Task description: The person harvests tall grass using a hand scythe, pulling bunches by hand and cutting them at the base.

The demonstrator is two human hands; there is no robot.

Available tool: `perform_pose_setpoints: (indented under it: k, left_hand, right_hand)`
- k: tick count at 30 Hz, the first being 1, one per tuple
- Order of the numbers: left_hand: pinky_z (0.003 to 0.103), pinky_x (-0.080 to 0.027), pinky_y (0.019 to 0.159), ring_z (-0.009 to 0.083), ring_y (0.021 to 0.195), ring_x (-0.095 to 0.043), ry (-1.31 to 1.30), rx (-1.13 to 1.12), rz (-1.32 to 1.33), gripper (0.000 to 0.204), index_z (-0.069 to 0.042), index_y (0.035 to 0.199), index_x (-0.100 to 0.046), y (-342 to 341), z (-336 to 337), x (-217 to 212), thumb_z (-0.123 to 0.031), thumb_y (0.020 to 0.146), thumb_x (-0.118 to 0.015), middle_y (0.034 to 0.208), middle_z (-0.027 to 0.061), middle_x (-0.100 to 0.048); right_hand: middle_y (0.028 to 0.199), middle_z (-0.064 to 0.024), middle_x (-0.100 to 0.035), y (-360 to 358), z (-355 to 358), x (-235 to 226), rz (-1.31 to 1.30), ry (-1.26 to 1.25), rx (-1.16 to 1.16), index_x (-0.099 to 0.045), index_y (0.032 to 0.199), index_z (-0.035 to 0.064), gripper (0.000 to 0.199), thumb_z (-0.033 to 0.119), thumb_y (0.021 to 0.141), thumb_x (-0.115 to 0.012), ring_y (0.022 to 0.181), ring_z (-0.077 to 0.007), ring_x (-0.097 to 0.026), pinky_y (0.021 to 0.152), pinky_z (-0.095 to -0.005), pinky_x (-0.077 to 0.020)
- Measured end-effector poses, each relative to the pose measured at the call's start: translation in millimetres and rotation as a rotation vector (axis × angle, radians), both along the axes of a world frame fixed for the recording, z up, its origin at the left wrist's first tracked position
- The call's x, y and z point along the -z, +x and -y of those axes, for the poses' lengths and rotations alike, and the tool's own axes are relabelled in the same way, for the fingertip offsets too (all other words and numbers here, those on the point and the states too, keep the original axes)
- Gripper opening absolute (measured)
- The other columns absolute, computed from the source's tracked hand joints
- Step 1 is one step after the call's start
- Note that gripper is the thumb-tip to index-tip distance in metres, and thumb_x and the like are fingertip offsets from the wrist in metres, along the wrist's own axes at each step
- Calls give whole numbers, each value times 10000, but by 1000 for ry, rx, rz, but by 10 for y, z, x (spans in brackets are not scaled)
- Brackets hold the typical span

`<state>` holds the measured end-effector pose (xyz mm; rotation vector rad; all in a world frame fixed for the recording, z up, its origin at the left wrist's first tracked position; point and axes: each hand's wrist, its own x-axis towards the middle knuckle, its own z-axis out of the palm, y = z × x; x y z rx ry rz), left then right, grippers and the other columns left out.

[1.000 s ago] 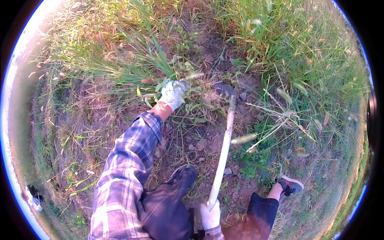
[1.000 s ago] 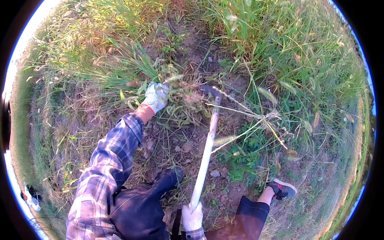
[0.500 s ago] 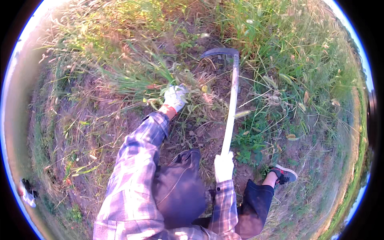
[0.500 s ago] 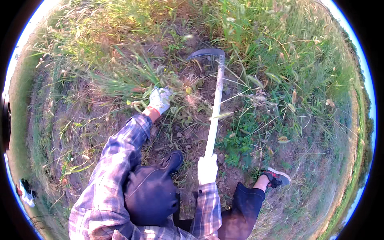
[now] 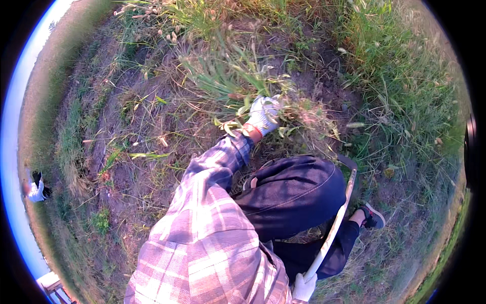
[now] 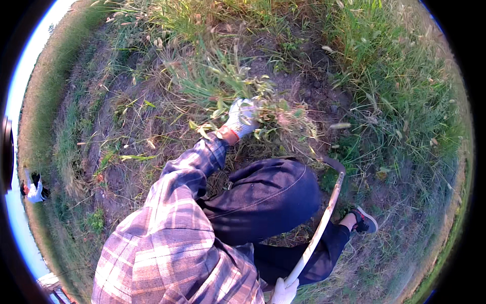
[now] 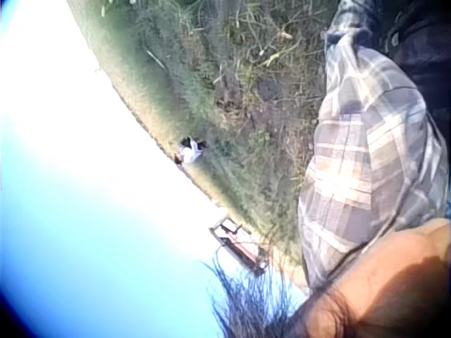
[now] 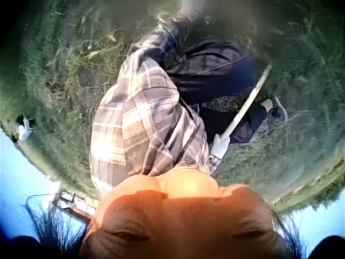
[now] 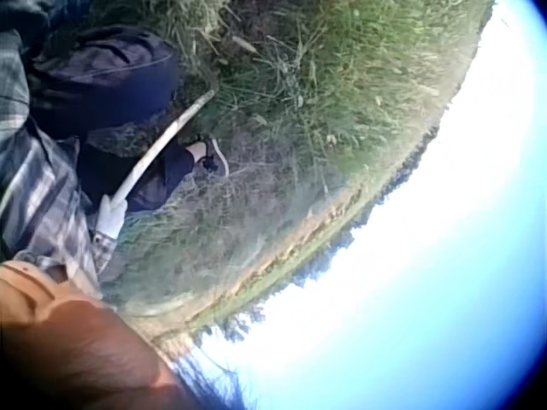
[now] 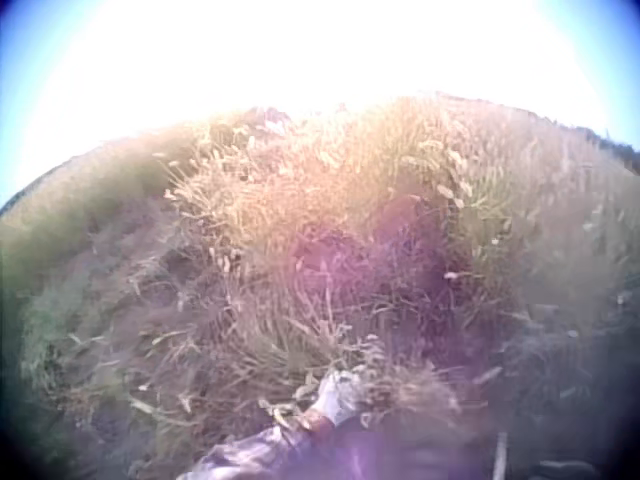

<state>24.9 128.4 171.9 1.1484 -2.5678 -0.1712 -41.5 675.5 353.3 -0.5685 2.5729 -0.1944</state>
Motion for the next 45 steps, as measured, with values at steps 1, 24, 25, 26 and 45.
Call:
perform_pose_setpoints:
  k: [1,24,25,26,45]
  left_hand:
    - [407,-498,682,261,755,-670,-68,-31,34,209,-147,936,-673,456,-75,-215,-265,773,-617,786,76,-686]
    - [400,-469,683,269,679,-612,7,-52,284,209,-93,978,-664,934,740,53,-238,845,-592,751,108,-631]
    - [412,-464,662,269,724,-624,6,50,415,417,-147,1186,-619,823,909,167,-249,782,-612,769,64,-635]
    - [406,-462,651,266,705,-621,34,50,450,423,-161,1193,-618,689,1057,310,-249,779,-617,771,56,-636]
    - [392,-497,664,243,754,-650,334,198,178,399,-173,1221,-622,-377,2168,1605,-222,828,-576,923,80,-680]
  right_hand:
    - [774,-183,-557,53,0,132,96,-137,198,-506,1062,3,354,257,863,-654,635,-364,-557,547,-438,-457]
    - [625,40,-441,-1255,4195,1737,798,-781,450,-500,972,87,140,195,949,-586,410,-70,-411,347,-250,-358]
    - [627,39,-443,-1282,4397,1791,764,-776,423,-503,976,87,134,192,952,-582,414,-71,-415,350,-248,-361]
    - [633,36,-449,-1325,4564,1806,859,-822,432,-493,981,79,166,203,949,-599,425,-73,-431,357,-247,-370]
    - [619,0,-473,-1576,5460,2592,881,-791,442,-456,1042,64,210,153,939,-616,414,-107,-472,352,-283,-389]
